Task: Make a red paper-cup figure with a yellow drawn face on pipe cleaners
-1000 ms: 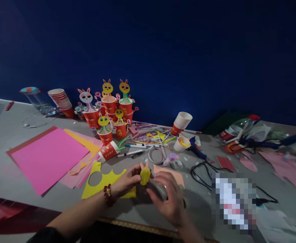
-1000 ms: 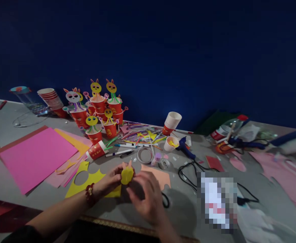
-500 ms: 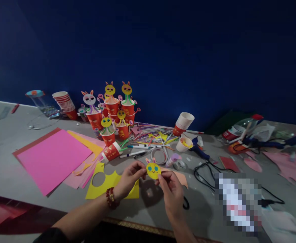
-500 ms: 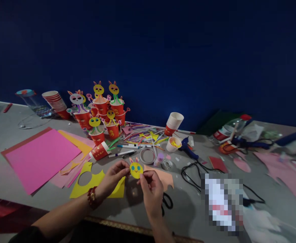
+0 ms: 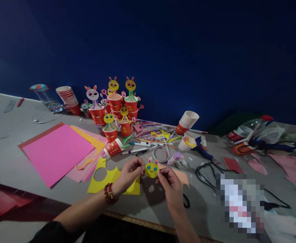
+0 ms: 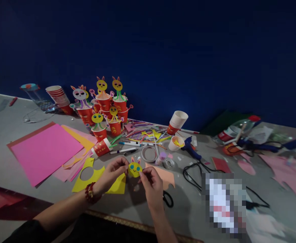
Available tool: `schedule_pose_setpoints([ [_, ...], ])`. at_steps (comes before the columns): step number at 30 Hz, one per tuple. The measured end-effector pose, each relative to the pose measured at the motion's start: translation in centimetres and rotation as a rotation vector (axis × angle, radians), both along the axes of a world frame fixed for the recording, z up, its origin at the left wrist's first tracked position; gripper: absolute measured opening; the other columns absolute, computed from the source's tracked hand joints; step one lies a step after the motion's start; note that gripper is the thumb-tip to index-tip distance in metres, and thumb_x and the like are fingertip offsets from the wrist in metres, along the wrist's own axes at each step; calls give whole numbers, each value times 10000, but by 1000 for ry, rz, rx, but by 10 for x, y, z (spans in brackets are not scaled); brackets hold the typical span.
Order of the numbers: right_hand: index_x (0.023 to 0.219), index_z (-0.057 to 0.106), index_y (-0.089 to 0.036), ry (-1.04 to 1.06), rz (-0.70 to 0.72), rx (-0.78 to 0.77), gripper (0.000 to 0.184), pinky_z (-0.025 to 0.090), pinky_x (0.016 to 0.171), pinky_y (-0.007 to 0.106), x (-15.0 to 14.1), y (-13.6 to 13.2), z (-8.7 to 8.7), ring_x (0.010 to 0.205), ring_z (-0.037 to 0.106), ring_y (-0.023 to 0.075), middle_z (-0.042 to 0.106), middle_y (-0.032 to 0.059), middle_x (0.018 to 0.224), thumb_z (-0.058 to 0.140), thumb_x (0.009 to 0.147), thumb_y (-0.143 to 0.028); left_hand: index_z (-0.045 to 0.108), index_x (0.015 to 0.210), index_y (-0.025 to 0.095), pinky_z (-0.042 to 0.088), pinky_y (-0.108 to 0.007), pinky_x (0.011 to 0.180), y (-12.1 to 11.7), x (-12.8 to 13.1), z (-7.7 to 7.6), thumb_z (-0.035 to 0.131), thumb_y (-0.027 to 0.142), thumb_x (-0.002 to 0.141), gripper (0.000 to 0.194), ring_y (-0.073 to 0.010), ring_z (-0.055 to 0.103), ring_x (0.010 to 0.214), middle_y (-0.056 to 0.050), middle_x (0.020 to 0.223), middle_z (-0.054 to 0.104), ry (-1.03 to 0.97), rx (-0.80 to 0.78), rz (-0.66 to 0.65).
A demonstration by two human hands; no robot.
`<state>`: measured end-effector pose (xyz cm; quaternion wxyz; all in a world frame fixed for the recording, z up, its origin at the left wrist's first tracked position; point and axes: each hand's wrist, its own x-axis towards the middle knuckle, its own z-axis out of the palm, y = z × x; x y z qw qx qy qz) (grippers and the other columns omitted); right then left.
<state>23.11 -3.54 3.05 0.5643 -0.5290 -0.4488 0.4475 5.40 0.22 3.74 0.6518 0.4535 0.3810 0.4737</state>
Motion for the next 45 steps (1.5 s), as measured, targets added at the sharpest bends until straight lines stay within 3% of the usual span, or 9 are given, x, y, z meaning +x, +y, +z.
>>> schedule_pose_setpoints([
  [14, 717, 625, -209, 21, 32, -46, 273, 430, 527, 252, 2, 0, -8, 548, 543, 152, 598, -27, 602, 761, 780, -437, 602, 782, 161, 427, -255, 662, -1, 3, -8, 741, 480, 813, 350, -133, 531, 677, -5, 730, 585, 17, 47, 6],
  [23, 684, 615, -209, 64, 35, -84, 285, 409, 515, 252, -4, 1, -9, 522, 520, 144, 587, -32, 572, 769, 753, -439, 603, 739, 164, 395, -247, 647, 0, 1, -7, 719, 385, 810, 260, -135, 496, 669, 7, 693, 551, 25, 47, 40],
  [30, 685, 622, -208, 108, -24, -57, 264, 411, 507, 245, 1, 2, -16, 532, 526, 137, 589, -30, 608, 772, 763, -411, 473, 709, 202, 420, -258, 626, 10, -12, 5, 550, 324, 876, 220, -133, 490, 621, 24, 661, 501, -35, 82, 158],
  [35, 693, 626, -208, 128, -49, -24, 269, 430, 514, 250, 9, 0, -19, 543, 530, 135, 590, -26, 645, 772, 772, -421, 350, 616, 219, 344, -256, 521, 13, -45, 26, 511, 371, 947, 398, -106, 330, 485, 63, 552, 320, -45, 168, 274],
  [38, 706, 622, -211, 137, -75, -7, 269, 424, 507, 252, 10, 0, -24, 535, 523, 136, 580, -30, 629, 760, 784, -428, 384, 597, 216, 368, -275, 563, 16, -77, 34, 470, 411, 997, 454, -130, 413, 543, 31, 563, 384, 268, 404, 496],
  [40, 718, 623, -210, 135, -84, -2, 264, 421, 501, 252, 9, 0, -26, 529, 520, 140, 573, -32, 598, 757, 787, -427, 503, 725, 215, 417, -281, 615, 23, -98, 35, 469, 413, 1000, 342, -150, 495, 609, 12, 641, 492, 534, 495, 592],
  [41, 718, 621, -209, 127, -88, 1, 264, 418, 498, 251, 9, 1, -26, 525, 516, 140, 572, -33, 587, 756, 787, -426, 565, 874, 212, 458, -296, 683, 27, -107, 34, 518, 416, 977, 233, -174, 570, 717, -15, 763, 583, 693, 547, 590],
  [42, 713, 618, -209, 116, -91, 6, 267, 416, 493, 249, 8, 1, -25, 520, 511, 139, 571, -33, 579, 754, 787, -426, 574, 1052, 210, 491, -327, 769, 31, -115, 31, 556, 429, 950, 243, -213, 621, 873, -55, 931, 640, 854, 600, 560],
  [45, 692, 607, -209, 89, -92, 26, 280, 411, 485, 245, 6, 1, -23, 505, 496, 134, 569, -34, 573, 748, 789, -431, 495, 1328, 186, 476, -458, 945, 43, -130, 20, 597, 516, 898, 551, -348, 574, 1188, -162, 1268, 626, 1348, 661, 390],
])
